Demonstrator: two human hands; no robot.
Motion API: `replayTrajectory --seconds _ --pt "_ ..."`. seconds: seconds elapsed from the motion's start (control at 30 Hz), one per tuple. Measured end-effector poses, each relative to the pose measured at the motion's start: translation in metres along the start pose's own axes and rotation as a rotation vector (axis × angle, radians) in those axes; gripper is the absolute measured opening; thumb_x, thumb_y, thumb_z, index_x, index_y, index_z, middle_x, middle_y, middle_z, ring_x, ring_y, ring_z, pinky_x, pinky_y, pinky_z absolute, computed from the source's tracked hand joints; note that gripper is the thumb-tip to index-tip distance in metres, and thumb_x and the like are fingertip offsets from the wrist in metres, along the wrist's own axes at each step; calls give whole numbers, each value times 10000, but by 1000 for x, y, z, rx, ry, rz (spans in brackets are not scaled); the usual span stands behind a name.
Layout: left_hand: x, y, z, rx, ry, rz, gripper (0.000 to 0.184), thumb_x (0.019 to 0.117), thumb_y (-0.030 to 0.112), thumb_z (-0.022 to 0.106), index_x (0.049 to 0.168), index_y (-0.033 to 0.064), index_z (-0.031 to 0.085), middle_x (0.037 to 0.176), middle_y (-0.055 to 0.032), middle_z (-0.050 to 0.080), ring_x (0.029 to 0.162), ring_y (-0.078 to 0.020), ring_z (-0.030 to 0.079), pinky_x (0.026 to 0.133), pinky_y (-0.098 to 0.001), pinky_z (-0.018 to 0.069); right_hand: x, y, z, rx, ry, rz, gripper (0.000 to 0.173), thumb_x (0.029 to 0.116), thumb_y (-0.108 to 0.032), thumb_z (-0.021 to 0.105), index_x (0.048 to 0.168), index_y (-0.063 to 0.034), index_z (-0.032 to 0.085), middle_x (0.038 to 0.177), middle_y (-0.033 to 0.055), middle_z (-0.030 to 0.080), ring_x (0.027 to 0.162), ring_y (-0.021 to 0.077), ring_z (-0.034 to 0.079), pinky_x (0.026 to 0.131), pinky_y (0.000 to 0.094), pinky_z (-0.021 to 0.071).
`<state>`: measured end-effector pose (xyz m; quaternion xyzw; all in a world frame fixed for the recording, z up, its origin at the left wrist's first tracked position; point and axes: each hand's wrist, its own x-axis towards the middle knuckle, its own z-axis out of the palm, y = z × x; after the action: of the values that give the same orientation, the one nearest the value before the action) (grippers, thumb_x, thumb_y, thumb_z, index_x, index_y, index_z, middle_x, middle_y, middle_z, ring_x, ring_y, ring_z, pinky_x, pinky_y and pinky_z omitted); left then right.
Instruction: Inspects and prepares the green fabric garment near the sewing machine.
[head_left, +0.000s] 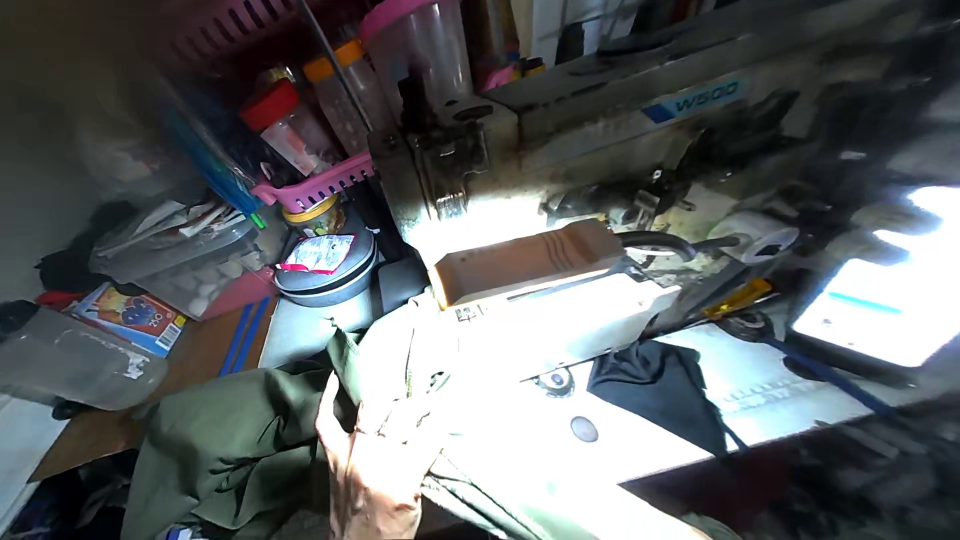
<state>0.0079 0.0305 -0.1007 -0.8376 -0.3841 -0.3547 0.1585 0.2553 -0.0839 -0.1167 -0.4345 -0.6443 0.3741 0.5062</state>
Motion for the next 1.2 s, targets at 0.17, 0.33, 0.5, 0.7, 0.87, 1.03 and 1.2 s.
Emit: replayTrajectory --seconds 0.17,0.33,0.5,0.7,0.87,1.03,1.2 --pt "15 -12 6 -6 21 16 279 917 111 577 933 252 817 1009 -14 777 1064 -259 704 1058 -706 300 17 6 4 -13 9 55 216 1003 -91 608 950 97 700 793 116 685 705 18 606 702 186 510" --pt "18 -26 1 -144 -93 146 221 978 236 569 1013 335 764 1060 -10 730 1123 -212 645 1102 -634 268 25 7 7 46 44 71 190 986 -82 617 918 76 697 746 30 669 679 -51 578 670 139 491" --pt "30 -23 0 77 -80 154 275 950 154 572 997 306 796 1048 -38 743 1069 -291 677 1029 -732 305 37 15 6 16 57 99 182 996 -125 620 971 32 711 796 -9 675 715 -65 582 688 137 503" --pt "43 -36 14 173 -142 117 440 823 -10 595 1054 304 799 1155 -3 735 1179 -302 642 1078 -748 250 61 27 12 -57 97 225 253 992 -290 607 949 -69 723 709 -79 601 601 -47 528 573 154 463" --pt "59 -42 21 258 -225 89 504 761 -69 657 1115 263 793 1187 -14 734 1207 -322 625 1092 -728 244 81 40 14 -42 108 152 267 1012 -376 570 1012 -147 708 751 -99 594 590 -35 526 545 147 468" --pt "77 -48 24 277 -257 78 404 784 -44 706 1105 188 788 1189 -23 736 1206 -323 628 1096 -708 255 99 34 12 -77 91 178 283 1013 -393 551 972 -147 687 691 -102 566 554 -23 521 523 154 457" --pt "101 -56 7 303 -415 169 325 871 46 699 1160 177 766 1274 -36 695 1268 -336 585 1110 -739 230 118 33 9 -80 77 224 259 1010 -355 575 978 -131 703 679 -86 572 532 -10 511 515 163 457"
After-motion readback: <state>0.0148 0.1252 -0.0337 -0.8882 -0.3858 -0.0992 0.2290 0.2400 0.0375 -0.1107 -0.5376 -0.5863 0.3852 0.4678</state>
